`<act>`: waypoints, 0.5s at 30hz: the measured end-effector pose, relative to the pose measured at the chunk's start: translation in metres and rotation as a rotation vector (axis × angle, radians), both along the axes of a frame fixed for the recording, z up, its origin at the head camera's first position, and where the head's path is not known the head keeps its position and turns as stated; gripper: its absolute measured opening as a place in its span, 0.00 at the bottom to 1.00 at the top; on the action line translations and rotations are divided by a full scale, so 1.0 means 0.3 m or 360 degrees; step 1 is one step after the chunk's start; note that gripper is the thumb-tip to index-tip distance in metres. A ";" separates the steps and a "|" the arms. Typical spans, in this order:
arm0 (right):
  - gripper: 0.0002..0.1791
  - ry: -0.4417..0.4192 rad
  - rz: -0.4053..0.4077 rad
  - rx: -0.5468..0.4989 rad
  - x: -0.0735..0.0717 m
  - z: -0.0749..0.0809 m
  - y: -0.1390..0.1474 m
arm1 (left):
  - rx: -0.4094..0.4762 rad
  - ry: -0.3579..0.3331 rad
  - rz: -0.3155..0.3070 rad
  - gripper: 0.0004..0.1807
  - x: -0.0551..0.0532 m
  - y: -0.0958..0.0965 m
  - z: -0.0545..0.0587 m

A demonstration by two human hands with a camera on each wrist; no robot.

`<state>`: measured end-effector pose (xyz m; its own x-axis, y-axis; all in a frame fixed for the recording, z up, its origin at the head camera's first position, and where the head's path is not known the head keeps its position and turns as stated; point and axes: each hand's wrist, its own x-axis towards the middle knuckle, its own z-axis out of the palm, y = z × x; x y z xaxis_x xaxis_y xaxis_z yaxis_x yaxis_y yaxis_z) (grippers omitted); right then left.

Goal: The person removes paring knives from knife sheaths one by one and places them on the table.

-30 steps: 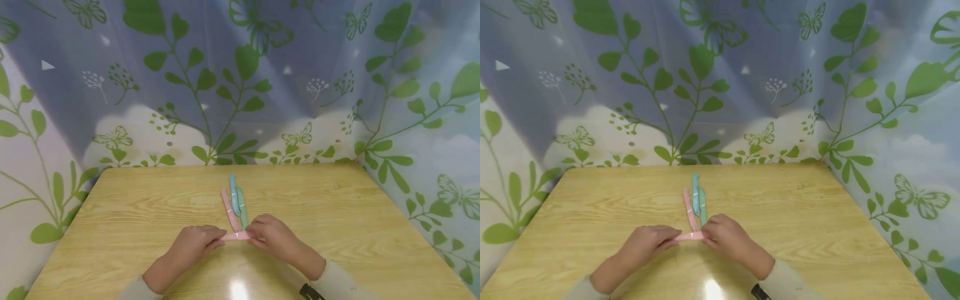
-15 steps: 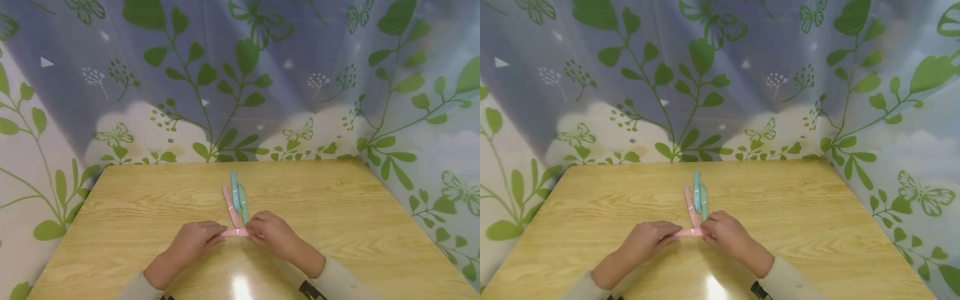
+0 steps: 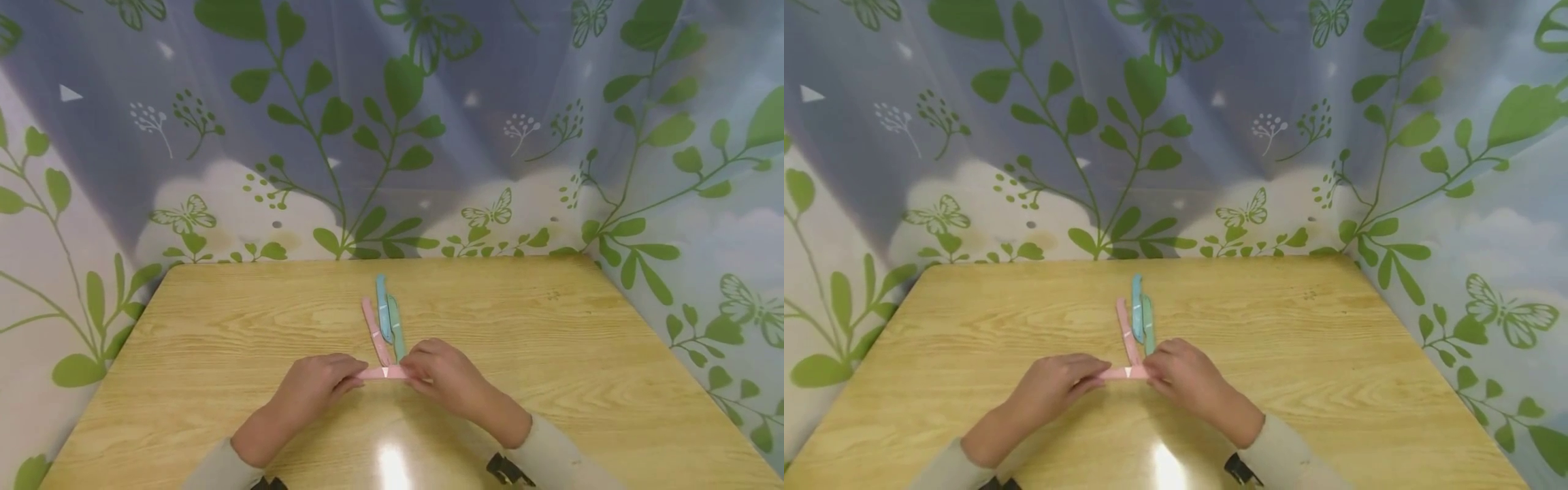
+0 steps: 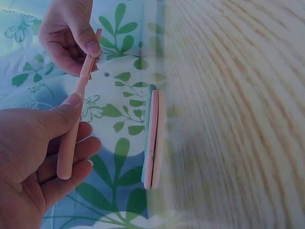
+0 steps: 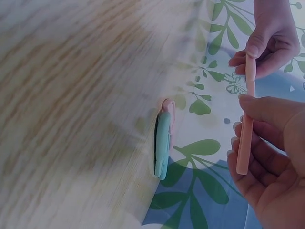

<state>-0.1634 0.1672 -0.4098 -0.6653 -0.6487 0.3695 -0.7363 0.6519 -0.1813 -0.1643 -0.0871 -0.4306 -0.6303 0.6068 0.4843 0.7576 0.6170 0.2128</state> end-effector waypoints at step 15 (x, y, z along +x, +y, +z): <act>0.09 0.0028 0.0044 -0.0007 -0.006 0.002 0.003 | -0.0004 -0.0077 -0.0005 0.12 0.016 0.021 0.011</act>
<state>-0.1651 0.1680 -0.4093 -0.6406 -0.6650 0.3839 -0.7571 0.6305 -0.1710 -0.1595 -0.0807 -0.4273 -0.6509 0.6100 0.4519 0.7485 0.6151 0.2478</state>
